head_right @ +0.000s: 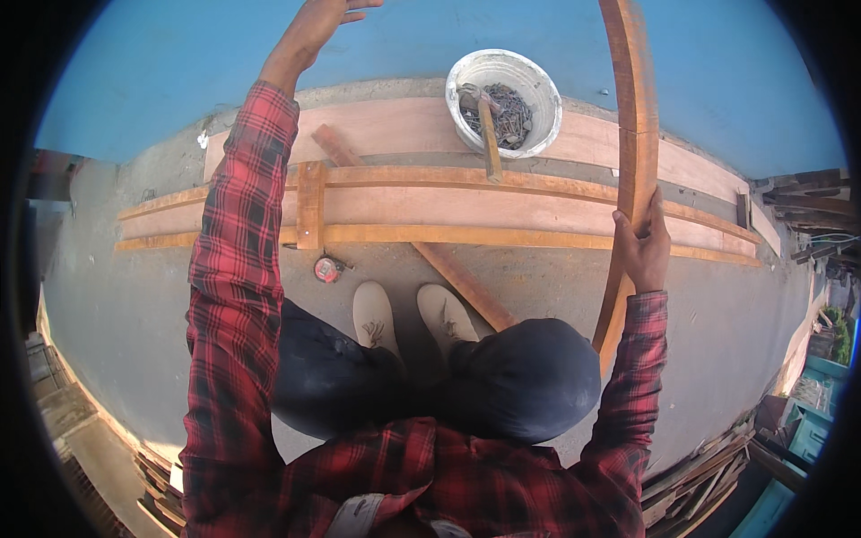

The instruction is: The person works on a construction site, initially adjusting a metal grid on the ground. They then move to a wooden frame, where they pick up nails from a bucket and use a hammer to fasten wooden cross-pieces to the frame. The person works on the frame while squatting on the ground.

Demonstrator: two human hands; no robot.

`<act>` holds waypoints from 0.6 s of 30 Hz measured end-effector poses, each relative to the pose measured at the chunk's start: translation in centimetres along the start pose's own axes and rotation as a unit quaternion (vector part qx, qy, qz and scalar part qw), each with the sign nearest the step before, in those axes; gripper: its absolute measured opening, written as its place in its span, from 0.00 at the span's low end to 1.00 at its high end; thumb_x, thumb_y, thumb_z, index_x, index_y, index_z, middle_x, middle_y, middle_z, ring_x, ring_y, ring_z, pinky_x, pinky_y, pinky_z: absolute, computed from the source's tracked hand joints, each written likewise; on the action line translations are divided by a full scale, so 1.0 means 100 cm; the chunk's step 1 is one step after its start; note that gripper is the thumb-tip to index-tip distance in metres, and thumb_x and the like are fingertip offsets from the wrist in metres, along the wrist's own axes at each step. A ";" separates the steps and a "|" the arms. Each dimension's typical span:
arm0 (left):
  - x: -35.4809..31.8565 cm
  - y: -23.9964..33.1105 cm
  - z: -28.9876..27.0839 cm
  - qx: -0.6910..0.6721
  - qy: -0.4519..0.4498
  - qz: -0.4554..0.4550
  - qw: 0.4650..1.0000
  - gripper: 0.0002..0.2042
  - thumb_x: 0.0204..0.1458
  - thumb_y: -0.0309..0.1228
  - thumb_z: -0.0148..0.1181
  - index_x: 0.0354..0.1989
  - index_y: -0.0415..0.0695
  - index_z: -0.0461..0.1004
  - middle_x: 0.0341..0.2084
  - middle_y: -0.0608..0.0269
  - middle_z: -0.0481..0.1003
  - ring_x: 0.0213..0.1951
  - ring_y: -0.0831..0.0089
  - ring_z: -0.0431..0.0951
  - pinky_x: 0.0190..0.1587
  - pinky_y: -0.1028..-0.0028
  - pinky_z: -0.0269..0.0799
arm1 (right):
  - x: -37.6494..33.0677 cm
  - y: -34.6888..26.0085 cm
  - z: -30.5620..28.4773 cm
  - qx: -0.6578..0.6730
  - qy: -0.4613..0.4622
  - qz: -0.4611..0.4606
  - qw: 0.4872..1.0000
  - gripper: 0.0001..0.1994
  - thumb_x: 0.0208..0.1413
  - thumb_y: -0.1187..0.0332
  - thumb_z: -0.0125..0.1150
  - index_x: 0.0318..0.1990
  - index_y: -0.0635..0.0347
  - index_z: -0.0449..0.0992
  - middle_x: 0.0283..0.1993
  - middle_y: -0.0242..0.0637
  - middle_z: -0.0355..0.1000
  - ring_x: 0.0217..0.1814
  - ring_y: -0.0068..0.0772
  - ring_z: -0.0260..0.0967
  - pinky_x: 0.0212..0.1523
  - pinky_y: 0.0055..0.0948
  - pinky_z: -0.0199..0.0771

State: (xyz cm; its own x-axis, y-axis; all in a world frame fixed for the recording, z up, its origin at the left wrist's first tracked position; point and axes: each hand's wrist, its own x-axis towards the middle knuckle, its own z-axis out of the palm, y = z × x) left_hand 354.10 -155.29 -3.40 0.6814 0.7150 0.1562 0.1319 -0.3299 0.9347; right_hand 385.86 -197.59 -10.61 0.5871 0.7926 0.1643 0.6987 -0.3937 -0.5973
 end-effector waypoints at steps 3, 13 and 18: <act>-0.043 -0.041 -0.050 0.142 0.134 -0.009 0.981 0.30 0.61 0.54 0.44 0.61 0.42 0.66 0.51 0.53 0.75 0.52 0.65 0.75 0.57 0.64 0.68 | 0.018 0.034 -0.013 -0.099 -0.054 0.131 0.985 0.40 0.54 0.59 0.65 0.70 0.64 0.53 0.57 0.58 0.71 0.49 0.39 0.76 0.47 0.31 0.76; -0.136 -0.156 -0.149 0.315 -0.019 -0.301 0.900 0.29 0.58 0.48 0.53 0.57 0.34 0.69 0.46 0.52 0.77 0.37 0.65 0.78 0.45 0.67 0.72 | 0.009 0.212 0.010 -0.283 -0.047 0.238 0.928 0.44 0.51 0.52 0.64 0.72 0.55 0.48 0.52 0.52 0.74 0.53 0.53 0.74 0.53 0.44 0.73; -0.141 -0.165 -0.190 0.290 0.009 -0.285 0.914 0.29 0.59 0.46 0.52 0.60 0.32 0.66 0.50 0.48 0.74 0.44 0.63 0.78 0.46 0.70 0.75 | 0.056 0.171 0.041 -0.260 -0.034 0.256 0.930 0.41 0.52 0.52 0.65 0.71 0.50 0.51 0.51 0.50 0.75 0.53 0.52 0.74 0.52 0.44 0.74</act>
State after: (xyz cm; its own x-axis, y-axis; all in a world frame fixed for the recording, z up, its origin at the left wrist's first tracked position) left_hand 328.64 -148.17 -14.95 0.3721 0.8810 -0.2922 0.8242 -0.1688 0.5406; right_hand 399.41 -198.00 -23.14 0.8825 0.4597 -0.0991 0.4479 -0.8859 -0.1209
